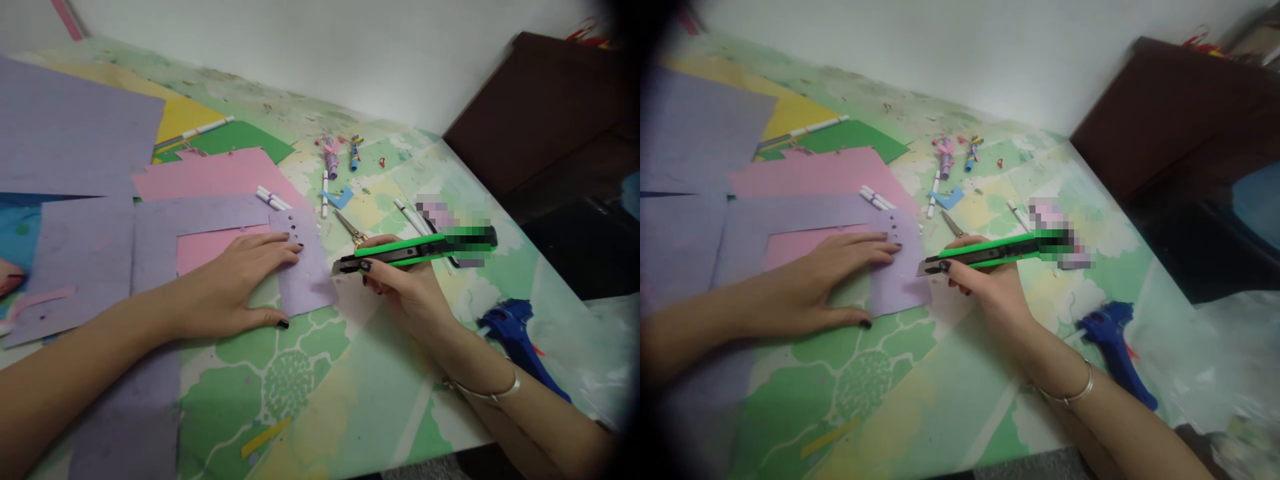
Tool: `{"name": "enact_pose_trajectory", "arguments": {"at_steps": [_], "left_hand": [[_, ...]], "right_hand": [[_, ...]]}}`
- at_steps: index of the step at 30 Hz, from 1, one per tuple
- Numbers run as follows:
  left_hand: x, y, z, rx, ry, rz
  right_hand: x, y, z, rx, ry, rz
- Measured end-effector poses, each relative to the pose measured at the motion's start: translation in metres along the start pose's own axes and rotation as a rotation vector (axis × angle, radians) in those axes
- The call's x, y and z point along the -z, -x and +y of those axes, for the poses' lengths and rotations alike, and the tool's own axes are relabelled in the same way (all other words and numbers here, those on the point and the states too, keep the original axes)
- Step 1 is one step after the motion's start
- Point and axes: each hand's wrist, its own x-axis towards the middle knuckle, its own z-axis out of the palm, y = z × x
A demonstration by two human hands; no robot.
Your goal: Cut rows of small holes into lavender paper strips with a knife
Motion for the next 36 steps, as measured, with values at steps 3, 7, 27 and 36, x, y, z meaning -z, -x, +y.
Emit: {"name": "enact_pose_trajectory", "arguments": {"at_steps": [3, 7, 27, 36], "left_hand": [[0.000, -0.003, 0.006, -0.023, -0.022, 0.001], [0.002, -0.002, 0.015, -0.038, -0.052, -0.009], [-0.001, 0.001, 0.004, -0.213, -0.202, 0.077], [-0.005, -0.001, 0.007, -0.019, -0.178, 0.258]], "right_hand": [[0.001, 0.000, 0.002, -0.006, -0.025, 0.031], [0.001, 0.002, 0.003, -0.021, -0.017, -0.022], [-0.005, 0.007, -0.002, -0.037, -0.130, -0.077], [-0.003, 0.006, 0.000, -0.014, -0.047, -0.088]]}}
